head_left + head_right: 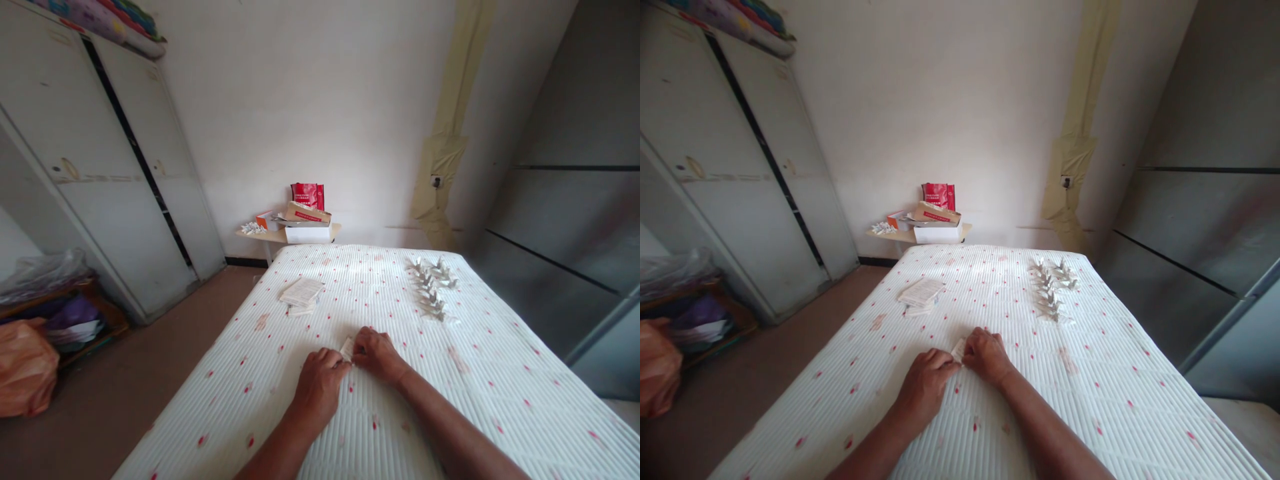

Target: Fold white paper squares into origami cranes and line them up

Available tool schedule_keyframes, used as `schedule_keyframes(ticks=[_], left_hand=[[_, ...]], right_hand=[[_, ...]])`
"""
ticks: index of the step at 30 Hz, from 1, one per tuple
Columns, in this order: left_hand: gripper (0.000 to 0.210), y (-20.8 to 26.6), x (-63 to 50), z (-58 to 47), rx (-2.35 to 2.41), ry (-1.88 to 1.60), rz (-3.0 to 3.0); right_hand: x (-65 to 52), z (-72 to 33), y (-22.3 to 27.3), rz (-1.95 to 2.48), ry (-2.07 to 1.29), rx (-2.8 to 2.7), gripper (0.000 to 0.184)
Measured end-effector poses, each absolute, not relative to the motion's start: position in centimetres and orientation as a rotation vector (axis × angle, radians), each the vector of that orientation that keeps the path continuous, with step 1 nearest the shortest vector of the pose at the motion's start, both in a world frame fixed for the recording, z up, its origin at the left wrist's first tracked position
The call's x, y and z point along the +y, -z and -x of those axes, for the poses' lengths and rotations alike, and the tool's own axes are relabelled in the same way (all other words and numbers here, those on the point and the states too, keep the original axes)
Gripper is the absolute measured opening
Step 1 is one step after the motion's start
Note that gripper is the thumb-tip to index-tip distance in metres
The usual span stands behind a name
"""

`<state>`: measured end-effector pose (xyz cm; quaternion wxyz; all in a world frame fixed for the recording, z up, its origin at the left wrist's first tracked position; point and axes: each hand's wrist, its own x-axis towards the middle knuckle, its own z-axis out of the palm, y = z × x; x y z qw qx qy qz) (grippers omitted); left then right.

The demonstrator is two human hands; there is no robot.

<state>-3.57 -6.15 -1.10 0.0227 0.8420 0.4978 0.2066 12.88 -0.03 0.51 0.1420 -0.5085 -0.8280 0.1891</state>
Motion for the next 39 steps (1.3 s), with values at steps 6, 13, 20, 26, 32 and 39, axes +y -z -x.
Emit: schedule_keyframes(ticks=[6,13,20,26,32,39], left_hand=[[0.026,1.1,-6.2,3.4,1.608,-0.577,-2.632],[0.026,0.9,-6.3,3.3,1.615,-0.53,-2.629],[0.029,1.0,-6.4,3.4,1.619,-0.535,-2.626],[0.025,0.9,-6.4,3.3,1.632,-0.531,-2.63],[0.027,0.7,-6.5,3.2,1.645,-0.51,-2.62],[0.027,0.9,-6.5,3.3,1.629,-0.537,-2.615]], right_hand=[[0.0,-12.9,-0.4,1.472,-0.549,-2.351,0.003],[0.3,-13.5,-0.5,1.422,-0.615,-2.324,0.011],[0.5,-14.4,-0.3,1.304,-0.743,-2.249,0.018],[-0.2,-13.4,-0.3,1.421,-0.621,-2.219,0.002],[-0.5,-12.8,-0.5,1.502,-0.575,-2.239,0.006],[0.3,-13.8,0.2,1.355,-0.691,-2.192,0.014]])
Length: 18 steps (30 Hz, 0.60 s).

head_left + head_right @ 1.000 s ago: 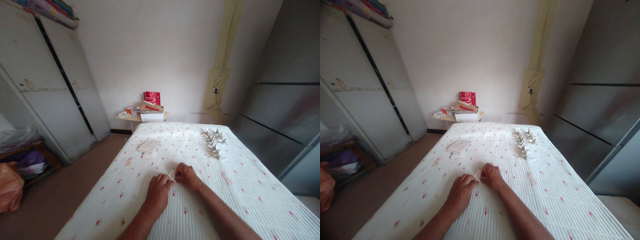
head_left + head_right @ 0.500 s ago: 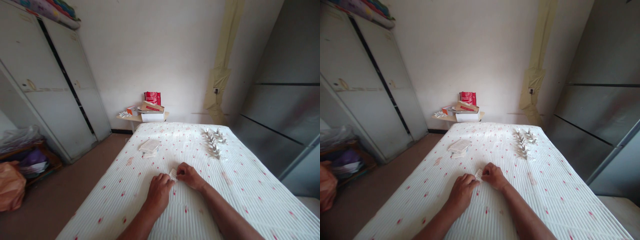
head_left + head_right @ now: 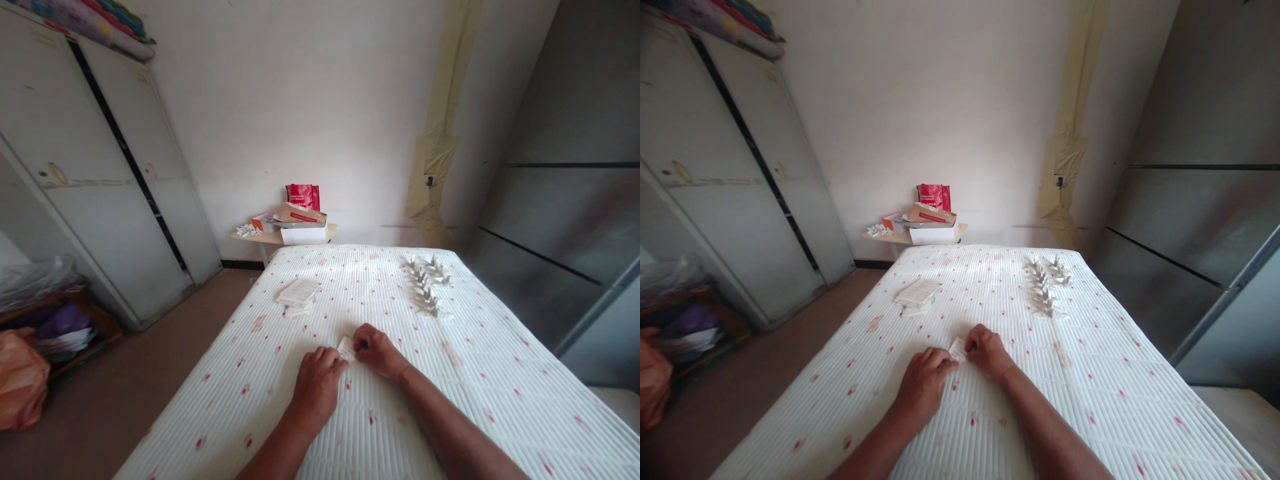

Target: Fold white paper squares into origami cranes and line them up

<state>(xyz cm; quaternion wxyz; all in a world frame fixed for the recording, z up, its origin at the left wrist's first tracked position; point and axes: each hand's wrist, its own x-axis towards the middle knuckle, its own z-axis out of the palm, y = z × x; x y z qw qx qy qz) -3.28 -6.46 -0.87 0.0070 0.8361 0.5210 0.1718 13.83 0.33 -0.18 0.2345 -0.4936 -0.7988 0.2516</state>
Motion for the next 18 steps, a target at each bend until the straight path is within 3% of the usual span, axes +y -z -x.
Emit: schedule_keyframes(ticks=[12,18], left_hand=[[0.033,1.0,-6.5,3.4,1.587,-0.576,-2.599],[0.033,0.9,-6.5,3.4,1.6,-0.653,-2.578]], right_hand=[[0.6,-16.3,0.4,1.004,-0.996,-1.954,0.019],[0.1,-15.8,0.6,1.04,-1.039,-1.974,0.026]])
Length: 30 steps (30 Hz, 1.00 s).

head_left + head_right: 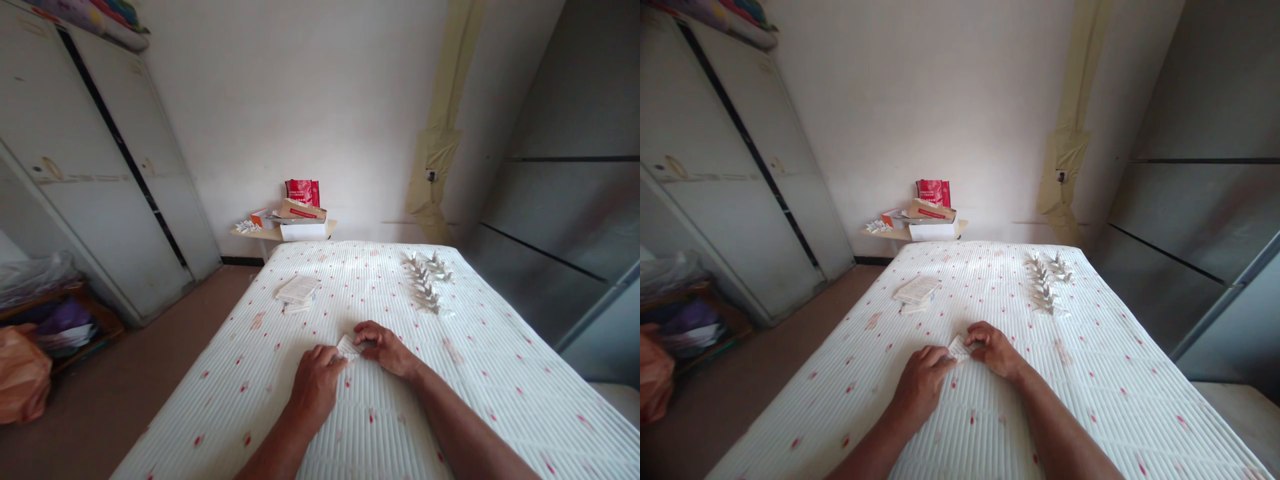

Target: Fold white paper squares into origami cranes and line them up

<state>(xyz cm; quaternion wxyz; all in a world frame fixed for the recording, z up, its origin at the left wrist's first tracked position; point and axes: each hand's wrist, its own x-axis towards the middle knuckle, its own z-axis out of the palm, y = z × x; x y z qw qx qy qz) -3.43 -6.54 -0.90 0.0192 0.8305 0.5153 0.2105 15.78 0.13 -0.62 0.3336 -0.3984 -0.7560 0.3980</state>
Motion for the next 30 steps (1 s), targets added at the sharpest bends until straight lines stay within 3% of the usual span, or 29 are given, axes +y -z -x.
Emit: schedule_keyframes(ticks=[13,17,22,30], left_hand=[[0.037,2.1,-5.4,4.5,1.651,-1.131,-2.16],[0.036,1.8,-5.3,4.5,1.712,-1.035,-2.17],[0.037,1.4,-5.6,4.3,1.767,-0.939,-2.176],[0.038,1.4,-5.5,4.2,1.778,-0.891,-2.212]], right_hand=[[-0.1,-15.6,0.9,1.115,-0.844,-2.161,0.027],[-0.5,-15.1,0.4,1.167,-0.755,-2.201,0.029],[-0.8,-14.3,0.1,1.177,-0.643,-2.235,0.015],[-0.3,-14.6,0.3,1.061,-0.65,-2.229,0.015]])
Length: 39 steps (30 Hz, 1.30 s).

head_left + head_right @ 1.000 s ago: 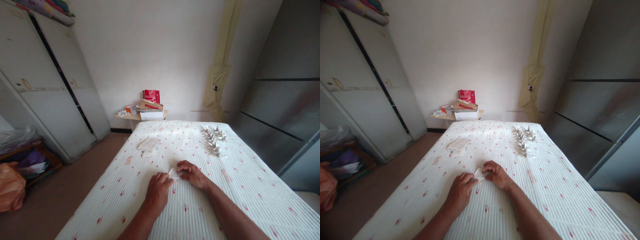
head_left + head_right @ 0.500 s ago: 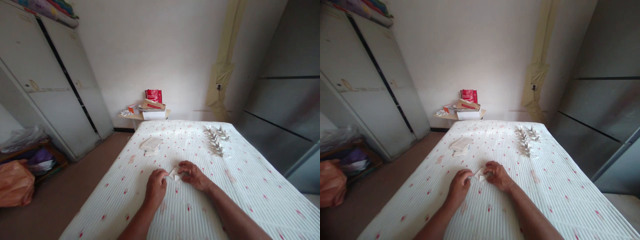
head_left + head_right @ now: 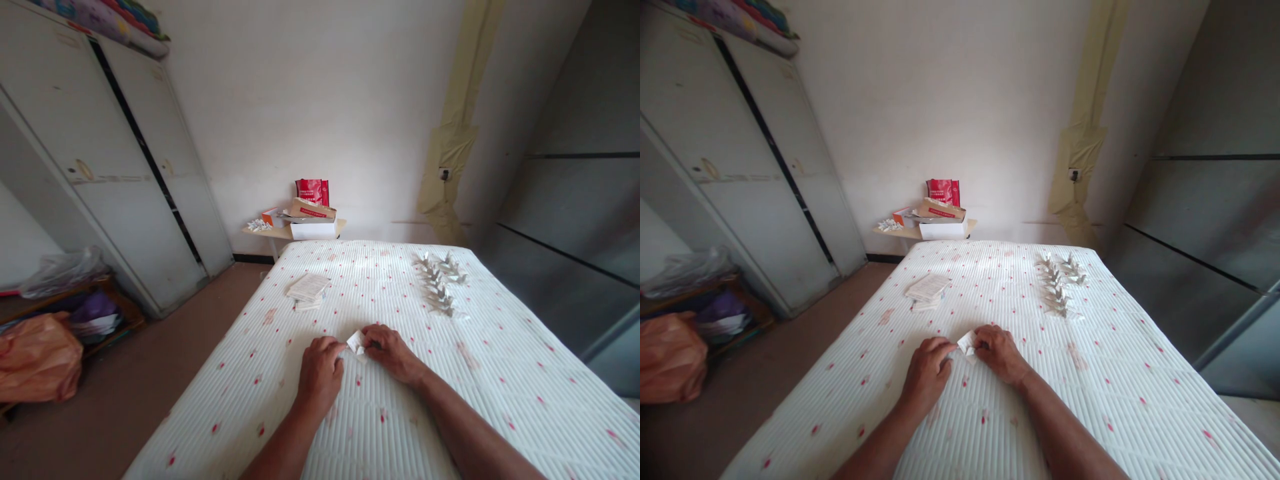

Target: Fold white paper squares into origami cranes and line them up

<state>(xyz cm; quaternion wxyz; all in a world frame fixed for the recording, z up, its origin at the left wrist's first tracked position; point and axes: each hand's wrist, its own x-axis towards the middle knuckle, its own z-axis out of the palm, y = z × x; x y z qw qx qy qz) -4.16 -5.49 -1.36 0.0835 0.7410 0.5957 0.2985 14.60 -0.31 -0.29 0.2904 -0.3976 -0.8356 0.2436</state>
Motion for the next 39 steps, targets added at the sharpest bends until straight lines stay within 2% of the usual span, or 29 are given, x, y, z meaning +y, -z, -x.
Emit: schedule_keyframes(ticks=[14,18,23,30,33,39], left_hand=[[0.055,1.6,-5.5,4.1,1.644,-1.016,-2.38],[0.04,0.9,-5.3,3.6,1.438,-0.85,-2.553],[0.028,0.5,-4.9,3.1,1.458,-0.707,-2.576],[0.022,0.3,-5.5,2.4,1.526,-0.628,-2.567],[0.023,0.4,-5.6,2.3,1.53,-0.63,-2.555],[0.018,0.1,-5.2,2.3,1.544,-0.628,-2.553]], right_hand=[[-0.7,-14.8,-0.1,0.938,-0.717,-2.202,0.019],[-0.8,-15.1,0.1,0.992,-0.749,-2.176,0.021],[-0.5,-16.1,0.8,1.105,-0.782,-2.034,0.023],[-1.8,-16.0,0.2,1.119,-0.632,-2.145,0.031],[-2.4,-15.4,-0.1,1.143,-0.517,-2.234,0.021],[-3.4,-16.2,0.8,1.089,-0.356,-2.34,0.021]])
